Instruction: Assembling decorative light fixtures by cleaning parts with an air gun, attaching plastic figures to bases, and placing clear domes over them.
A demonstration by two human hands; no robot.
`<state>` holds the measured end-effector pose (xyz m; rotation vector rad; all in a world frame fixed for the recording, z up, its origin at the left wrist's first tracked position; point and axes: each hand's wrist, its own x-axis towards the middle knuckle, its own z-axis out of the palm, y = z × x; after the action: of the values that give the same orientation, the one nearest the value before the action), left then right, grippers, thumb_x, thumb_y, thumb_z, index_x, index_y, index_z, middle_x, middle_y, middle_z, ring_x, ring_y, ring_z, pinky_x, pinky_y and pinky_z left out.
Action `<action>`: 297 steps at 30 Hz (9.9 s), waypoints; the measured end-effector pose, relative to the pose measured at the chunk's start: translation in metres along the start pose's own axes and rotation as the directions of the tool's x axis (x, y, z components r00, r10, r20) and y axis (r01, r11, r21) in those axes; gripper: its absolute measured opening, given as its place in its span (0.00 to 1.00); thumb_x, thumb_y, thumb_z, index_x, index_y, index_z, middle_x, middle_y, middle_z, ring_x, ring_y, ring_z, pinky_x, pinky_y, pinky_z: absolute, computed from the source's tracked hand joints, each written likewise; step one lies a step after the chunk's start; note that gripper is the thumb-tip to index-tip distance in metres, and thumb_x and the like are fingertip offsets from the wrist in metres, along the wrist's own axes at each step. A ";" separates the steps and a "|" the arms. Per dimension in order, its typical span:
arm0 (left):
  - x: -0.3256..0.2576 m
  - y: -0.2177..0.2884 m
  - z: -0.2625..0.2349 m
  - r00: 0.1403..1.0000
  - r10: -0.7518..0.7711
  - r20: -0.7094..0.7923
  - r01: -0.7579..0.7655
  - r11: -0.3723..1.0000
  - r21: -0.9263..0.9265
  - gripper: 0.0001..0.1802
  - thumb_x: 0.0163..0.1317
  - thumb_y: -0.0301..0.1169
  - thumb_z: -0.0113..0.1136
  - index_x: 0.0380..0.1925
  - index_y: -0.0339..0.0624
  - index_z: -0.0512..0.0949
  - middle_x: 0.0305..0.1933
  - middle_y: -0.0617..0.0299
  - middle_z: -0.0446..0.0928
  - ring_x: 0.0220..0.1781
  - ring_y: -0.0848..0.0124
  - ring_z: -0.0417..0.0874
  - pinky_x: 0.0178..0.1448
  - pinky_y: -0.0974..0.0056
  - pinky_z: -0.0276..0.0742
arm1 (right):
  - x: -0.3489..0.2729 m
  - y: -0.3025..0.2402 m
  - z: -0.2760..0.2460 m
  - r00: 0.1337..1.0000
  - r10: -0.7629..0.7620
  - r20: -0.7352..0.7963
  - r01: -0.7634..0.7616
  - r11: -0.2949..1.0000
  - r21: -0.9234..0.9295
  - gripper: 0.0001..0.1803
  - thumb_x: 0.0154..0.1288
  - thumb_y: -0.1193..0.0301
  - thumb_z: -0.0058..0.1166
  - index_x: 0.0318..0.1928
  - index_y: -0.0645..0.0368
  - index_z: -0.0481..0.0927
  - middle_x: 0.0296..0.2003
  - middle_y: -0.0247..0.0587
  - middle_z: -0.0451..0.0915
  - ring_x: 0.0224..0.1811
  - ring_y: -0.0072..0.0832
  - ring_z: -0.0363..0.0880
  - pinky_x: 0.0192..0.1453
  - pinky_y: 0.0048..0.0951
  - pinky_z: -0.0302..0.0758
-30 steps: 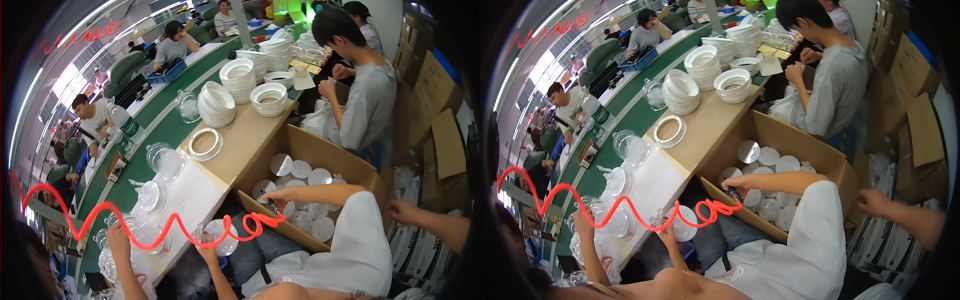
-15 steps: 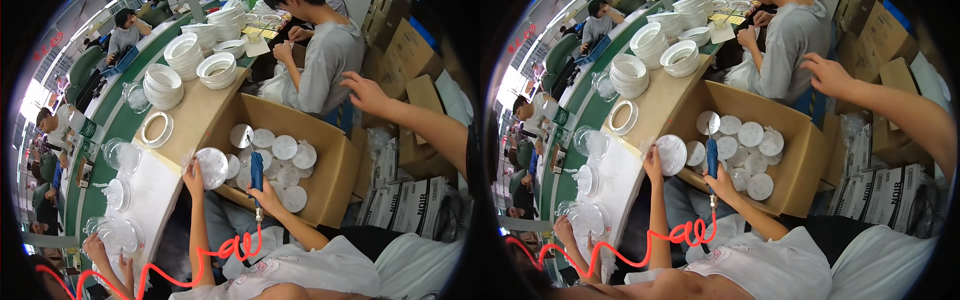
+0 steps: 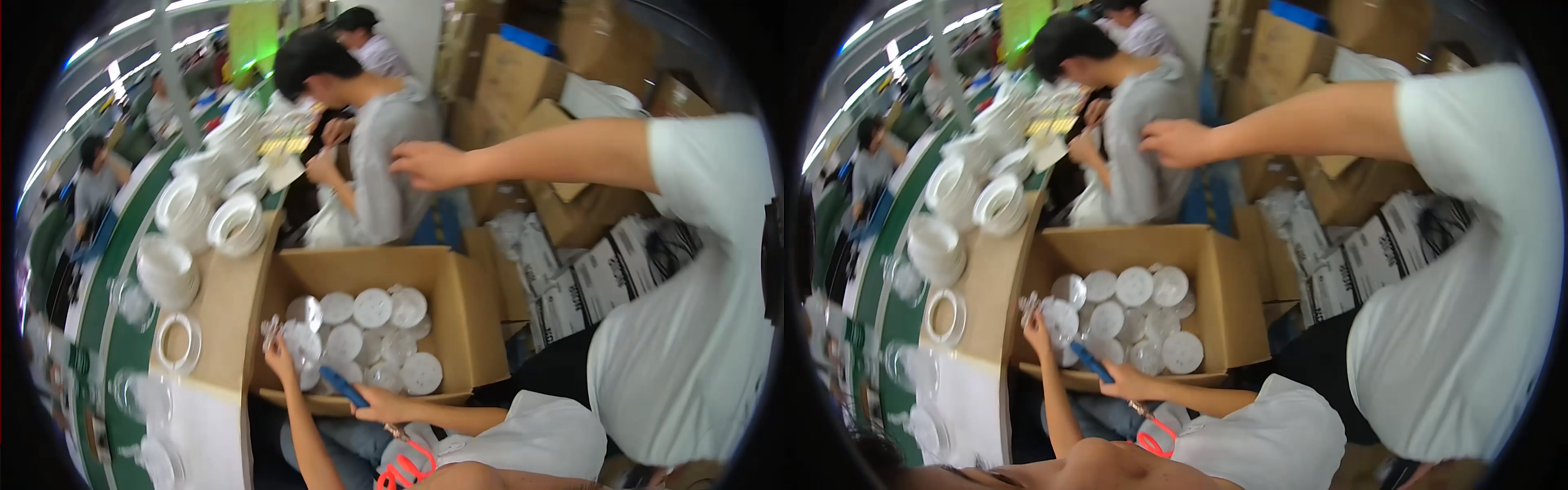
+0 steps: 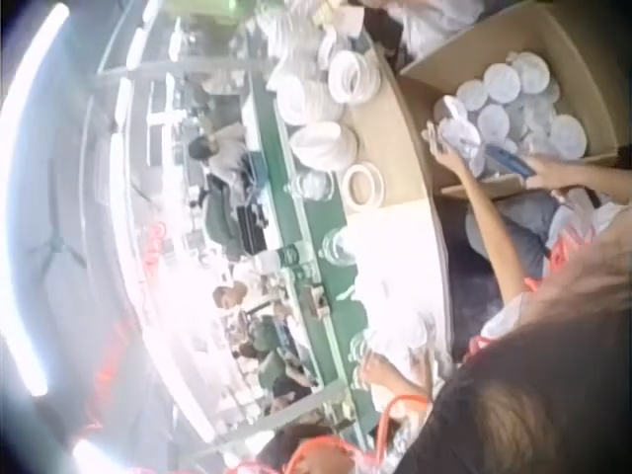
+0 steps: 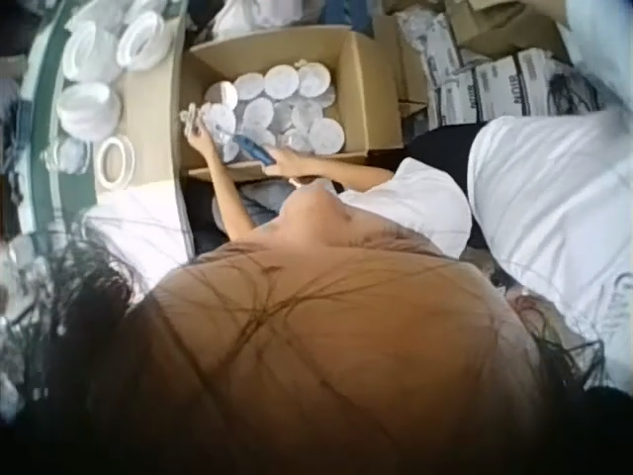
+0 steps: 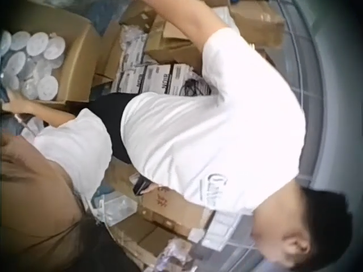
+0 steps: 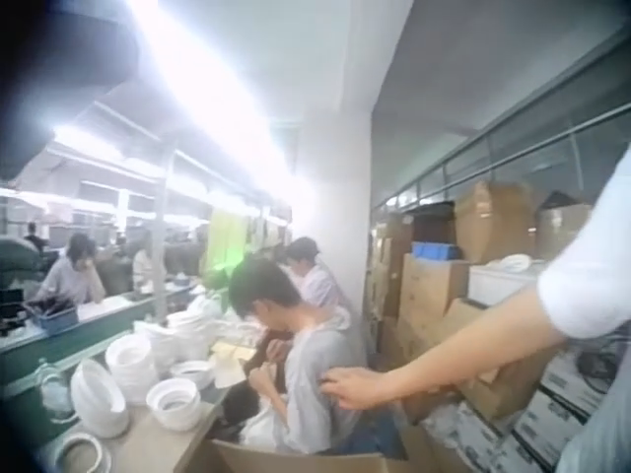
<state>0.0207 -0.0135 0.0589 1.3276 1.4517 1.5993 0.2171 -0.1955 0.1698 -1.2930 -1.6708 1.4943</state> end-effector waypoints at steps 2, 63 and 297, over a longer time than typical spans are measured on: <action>0.000 -0.031 -0.038 1.000 -0.005 -0.031 0.005 1.000 0.000 0.13 0.62 0.29 0.53 0.43 0.31 0.77 0.43 0.53 0.78 0.44 0.68 0.78 0.50 0.64 0.72 | 0.006 -0.006 0.022 0.995 0.034 0.089 -0.034 0.999 0.003 0.14 0.55 0.67 0.49 0.41 0.58 0.67 0.28 0.37 0.74 0.30 0.28 0.74 0.36 0.29 0.70; -0.002 -0.025 -0.045 0.971 -0.101 -0.216 0.136 0.979 0.153 0.22 0.60 0.40 0.54 0.36 0.26 0.78 0.33 0.45 0.80 0.35 0.59 0.79 0.42 0.58 0.72 | 0.086 -0.098 -0.103 0.224 -0.482 -0.847 0.619 0.742 -0.258 0.24 0.55 0.78 0.46 0.54 0.62 0.58 0.39 0.38 0.67 0.41 0.23 0.68 0.50 0.28 0.66; -0.009 -0.019 -0.039 0.937 -0.311 -0.159 0.340 0.916 0.213 0.19 0.61 0.41 0.55 0.40 0.35 0.80 0.36 0.58 0.81 0.41 0.76 0.76 0.48 0.69 0.69 | -0.002 -0.035 -0.042 0.965 0.131 0.225 -0.053 0.944 -0.324 0.32 0.46 0.64 0.53 0.55 0.55 0.63 0.25 0.50 0.75 0.28 0.47 0.76 0.34 0.40 0.70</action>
<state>-0.0163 -0.0313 0.0419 1.0517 1.8780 1.3379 0.2444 -0.1762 0.2131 -1.4137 -2.1054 1.5360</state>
